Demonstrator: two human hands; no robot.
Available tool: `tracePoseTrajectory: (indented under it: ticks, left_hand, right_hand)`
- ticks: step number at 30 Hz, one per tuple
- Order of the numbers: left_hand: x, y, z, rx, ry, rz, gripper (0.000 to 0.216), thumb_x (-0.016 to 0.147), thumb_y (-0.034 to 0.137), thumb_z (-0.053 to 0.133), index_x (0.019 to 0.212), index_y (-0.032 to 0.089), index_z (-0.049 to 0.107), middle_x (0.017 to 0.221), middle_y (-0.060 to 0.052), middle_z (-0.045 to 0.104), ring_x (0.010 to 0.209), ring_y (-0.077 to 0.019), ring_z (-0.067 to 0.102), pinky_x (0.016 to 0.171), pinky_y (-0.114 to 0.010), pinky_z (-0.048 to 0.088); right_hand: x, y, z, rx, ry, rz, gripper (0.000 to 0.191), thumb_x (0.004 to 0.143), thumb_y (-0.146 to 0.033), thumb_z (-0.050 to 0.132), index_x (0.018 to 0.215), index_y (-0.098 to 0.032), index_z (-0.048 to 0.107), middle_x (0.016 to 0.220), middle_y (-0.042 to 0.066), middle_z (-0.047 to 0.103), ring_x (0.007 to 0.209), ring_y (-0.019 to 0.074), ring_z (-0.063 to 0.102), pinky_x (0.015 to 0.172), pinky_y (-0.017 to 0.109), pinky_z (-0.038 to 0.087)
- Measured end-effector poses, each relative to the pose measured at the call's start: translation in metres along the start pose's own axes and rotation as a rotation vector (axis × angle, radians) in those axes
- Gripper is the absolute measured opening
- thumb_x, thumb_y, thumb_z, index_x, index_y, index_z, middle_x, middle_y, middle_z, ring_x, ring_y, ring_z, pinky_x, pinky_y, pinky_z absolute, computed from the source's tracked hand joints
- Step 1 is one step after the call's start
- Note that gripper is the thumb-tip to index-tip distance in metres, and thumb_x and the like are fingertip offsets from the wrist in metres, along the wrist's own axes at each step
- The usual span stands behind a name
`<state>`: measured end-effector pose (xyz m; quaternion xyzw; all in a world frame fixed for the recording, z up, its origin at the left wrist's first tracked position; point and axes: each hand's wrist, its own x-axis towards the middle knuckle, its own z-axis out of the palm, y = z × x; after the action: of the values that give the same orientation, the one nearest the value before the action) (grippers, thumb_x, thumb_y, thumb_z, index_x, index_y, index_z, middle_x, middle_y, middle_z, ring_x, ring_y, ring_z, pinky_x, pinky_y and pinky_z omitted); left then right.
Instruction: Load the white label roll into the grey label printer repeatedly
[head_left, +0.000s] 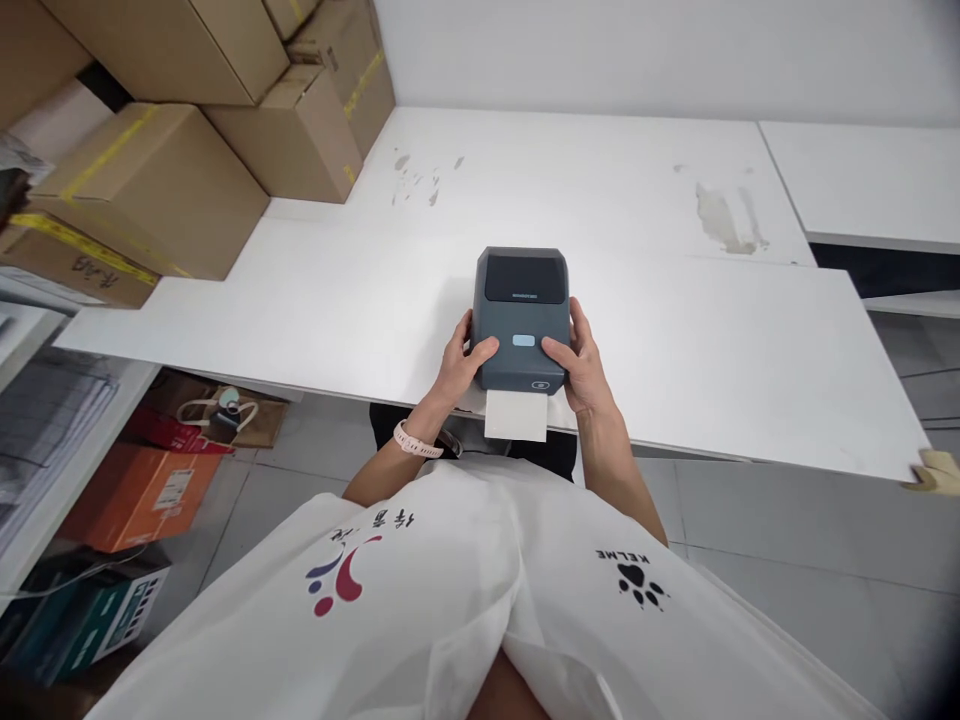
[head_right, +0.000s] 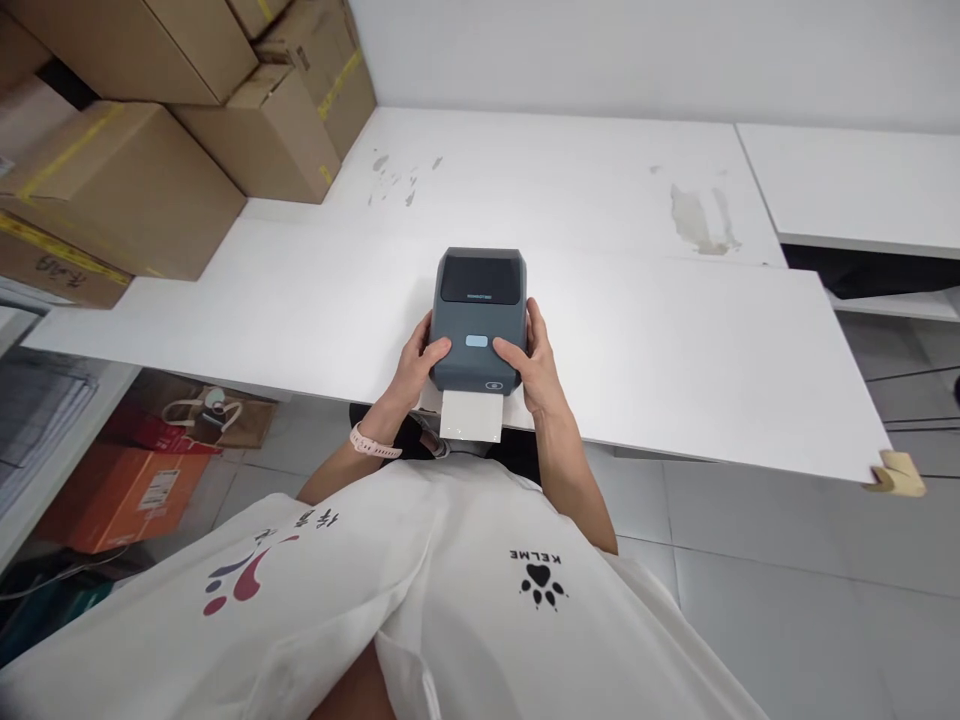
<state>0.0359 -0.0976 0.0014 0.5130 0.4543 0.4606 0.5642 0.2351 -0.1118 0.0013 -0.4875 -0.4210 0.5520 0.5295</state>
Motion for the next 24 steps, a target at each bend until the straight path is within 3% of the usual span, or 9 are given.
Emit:
tracePoseTrajectory:
  ticks: [3, 5, 6, 8, 10, 13, 15, 19, 24]
  left_hand:
    - [-0.019, -0.003, 0.001, 0.097, 0.111, 0.011, 0.067, 0.089, 0.058, 0.06, 0.146, 0.025, 0.047, 0.155, -0.011, 0.049, 0.137, -0.028, 0.052, 0.105, -0.038, 0.049]
    - [-0.041, -0.007, -0.001, 0.234, 0.248, 0.048, 0.053, 0.093, 0.057, 0.055, 0.133, 0.022, 0.057, 0.136, -0.011, 0.062, 0.118, -0.0234, 0.061, 0.094, -0.034, 0.051]
    - [-0.053, -0.01, -0.002, 0.299, 0.314, 0.067, 0.046, 0.094, 0.056, 0.053, 0.12, 0.02, 0.062, 0.115, -0.009, 0.069, 0.101, -0.0202, 0.063, 0.086, -0.033, 0.05]
    - [-0.071, -0.014, -0.006, 0.333, 0.239, 0.037, 0.042, 0.095, 0.056, 0.048, 0.093, 0.019, 0.067, 0.078, -0.002, 0.064, 0.072, -0.0142, 0.057, 0.071, -0.029, 0.046]
    - [-0.08, -0.015, -0.007, 0.253, 0.036, -0.101, 0.047, 0.094, 0.057, 0.048, 0.071, 0.018, 0.06, 0.06, 0.002, 0.051, 0.057, -0.0109, 0.046, 0.06, -0.027, 0.038]
    - [-0.077, -0.004, -0.004, 0.056, -0.21, -0.356, 0.046, 0.086, 0.055, 0.06, 0.061, 0.02, 0.045, 0.051, 0.006, 0.041, 0.048, -0.0075, 0.035, 0.05, -0.025, 0.026]
    - [-0.074, 0.008, 0.0, 0.013, -0.235, -0.406, 0.044, 0.082, 0.049, 0.066, 0.061, 0.021, 0.039, 0.051, 0.008, 0.034, 0.047, -0.006, 0.027, 0.049, -0.024, 0.02]
    - [-0.076, 0.027, 0.002, 0.149, -0.181, -0.278, 0.045, 0.084, 0.041, 0.064, 0.057, 0.021, 0.034, 0.055, 0.007, 0.03, 0.05, -0.0068, 0.028, 0.05, -0.025, 0.023]
    - [-0.077, 0.032, -0.011, 0.213, -0.017, -0.083, 0.036, 0.09, 0.04, 0.057, 0.061, 0.019, 0.056, 0.055, 0.005, 0.041, 0.053, -0.0086, 0.036, 0.054, -0.025, 0.03]
  right_hand:
    - [-0.002, -0.002, 0.001, 0.05, 0.019, 0.015, 0.107, 0.071, -0.052, 0.083, 0.159, -0.039, 0.025, 0.167, -0.001, 0.034, 0.151, 0.0274, 0.038, 0.126, 0.049, 0.037]
    - [-0.002, -0.002, 0.002, 0.052, 0.023, 0.011, 0.104, 0.071, -0.052, 0.083, 0.159, -0.04, 0.027, 0.166, -0.001, 0.034, 0.151, 0.0273, 0.039, 0.125, 0.05, 0.037]
    - [-0.002, -0.001, 0.001, 0.054, 0.024, 0.007, 0.104, 0.071, -0.052, 0.082, 0.158, -0.039, 0.028, 0.167, -0.001, 0.034, 0.151, 0.0272, 0.039, 0.125, 0.05, 0.038]
    - [-0.001, 0.001, 0.001, 0.057, 0.028, -0.002, 0.104, 0.071, -0.052, 0.082, 0.158, -0.038, 0.028, 0.166, 0.0, 0.034, 0.15, 0.0271, 0.04, 0.125, 0.05, 0.038]
    - [0.001, 0.004, 0.001, 0.05, 0.032, -0.014, 0.105, 0.07, -0.052, 0.082, 0.158, -0.036, 0.028, 0.166, 0.001, 0.035, 0.15, 0.027, 0.04, 0.125, 0.049, 0.038]
    - [0.003, 0.005, 0.002, 0.009, 0.028, -0.02, 0.107, 0.071, -0.052, 0.079, 0.16, -0.033, 0.023, 0.166, 0.005, 0.034, 0.151, 0.0281, 0.038, 0.124, 0.05, 0.038]
    - [0.004, 0.001, 0.003, -0.07, 0.054, -0.046, 0.107, 0.073, -0.051, 0.075, 0.161, -0.033, 0.018, 0.169, 0.005, 0.028, 0.155, 0.029, 0.03, 0.124, 0.053, 0.035]
    - [0.005, -0.016, 0.009, -0.406, 0.096, -0.216, 0.102, 0.075, -0.043, 0.073, 0.16, -0.037, 0.017, 0.171, 0.001, 0.019, 0.159, 0.0309, 0.017, 0.127, 0.058, 0.024]
    - [0.007, -0.029, 0.018, -0.682, 0.049, -0.329, 0.088, 0.083, -0.042, 0.067, 0.158, -0.041, 0.021, 0.168, 0.003, 0.026, 0.156, 0.0367, 0.019, 0.122, 0.069, 0.023]
